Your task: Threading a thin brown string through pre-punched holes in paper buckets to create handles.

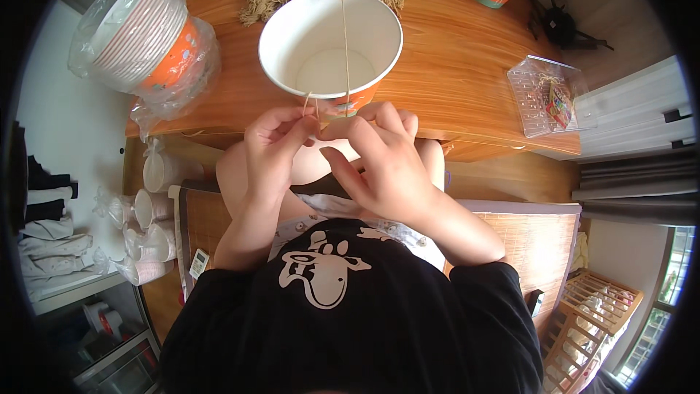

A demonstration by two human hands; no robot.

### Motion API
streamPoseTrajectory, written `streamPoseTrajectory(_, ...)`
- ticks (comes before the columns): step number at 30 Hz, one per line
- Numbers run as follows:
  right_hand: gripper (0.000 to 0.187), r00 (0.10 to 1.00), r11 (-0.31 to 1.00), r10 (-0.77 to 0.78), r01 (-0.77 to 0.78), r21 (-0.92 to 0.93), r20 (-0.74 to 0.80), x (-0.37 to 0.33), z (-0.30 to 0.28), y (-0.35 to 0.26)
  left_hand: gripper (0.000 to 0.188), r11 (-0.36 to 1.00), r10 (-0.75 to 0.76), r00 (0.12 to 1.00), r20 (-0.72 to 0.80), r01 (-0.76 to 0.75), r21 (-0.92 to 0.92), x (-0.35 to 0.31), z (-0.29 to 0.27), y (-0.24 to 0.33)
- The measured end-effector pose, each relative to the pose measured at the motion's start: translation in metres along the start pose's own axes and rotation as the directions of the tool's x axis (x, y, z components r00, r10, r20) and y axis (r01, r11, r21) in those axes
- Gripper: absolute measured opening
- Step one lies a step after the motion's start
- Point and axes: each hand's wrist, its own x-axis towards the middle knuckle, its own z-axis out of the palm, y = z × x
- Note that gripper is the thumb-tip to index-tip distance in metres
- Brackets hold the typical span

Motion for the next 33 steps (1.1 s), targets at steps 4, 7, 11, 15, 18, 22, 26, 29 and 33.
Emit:
streamPoseTrajectory(4,0.029,1.0,0.999,-0.018,0.018,0.033,-0.013,-0.002,0.007,0.0,0.014,0.94,-0.092,0.986,0.137,0.132,-0.316,0.002,0.001,-0.004)
streamPoseTrajectory(7,0.027,0.999,0.999,-0.033,0.033,0.024,-0.009,-0.001,0.008,-0.001,0.01,0.931,-0.09,0.981,0.171,0.144,-0.335,0.002,0.002,-0.003)
streamPoseTrajectory(11,0.025,0.998,0.998,-0.02,0.023,0.056,-0.052,-0.001,0.005,0.005,0.009,0.927,-0.06,0.98,0.191,0.125,-0.354,0.004,0.003,-0.002)
streamPoseTrajectory(15,0.025,0.989,0.995,0.089,-0.094,-0.039,-0.114,0.004,0.002,0.002,0.009,0.921,-0.032,0.979,0.203,0.108,-0.374,0.004,0.004,-0.001)
streamPoseTrajectory(18,0.03,0.95,0.994,0.104,-0.109,-0.001,-0.295,0.011,0.011,0.001,0.009,0.941,-0.02,0.979,0.203,0.087,-0.326,0.003,0.002,0.0)
streamPoseTrajectory(22,0.034,0.948,0.968,0.202,-0.156,0.195,-0.246,0.011,0.016,0.005,0.012,0.949,-0.023,0.977,0.214,0.089,-0.304,0.003,0.005,0.0)
streamPoseTrajectory(26,0.032,0.947,0.968,0.197,-0.147,0.203,-0.252,0.009,0.017,0.004,0.018,0.88,-0.1,0.961,0.259,0.207,-0.428,0.002,0.007,-0.001)
streamPoseTrajectory(29,0.031,0.949,0.969,0.189,-0.138,0.205,-0.253,0.003,0.02,0.004,0.026,0.897,0.064,0.956,0.287,0.071,-0.437,0.0,0.013,-0.008)
streamPoseTrajectory(33,0.034,0.983,0.987,0.067,-0.039,0.158,-0.171,-0.006,0.018,0.013,0.023,0.947,0.044,0.96,0.277,0.048,-0.318,0.002,0.009,-0.009)
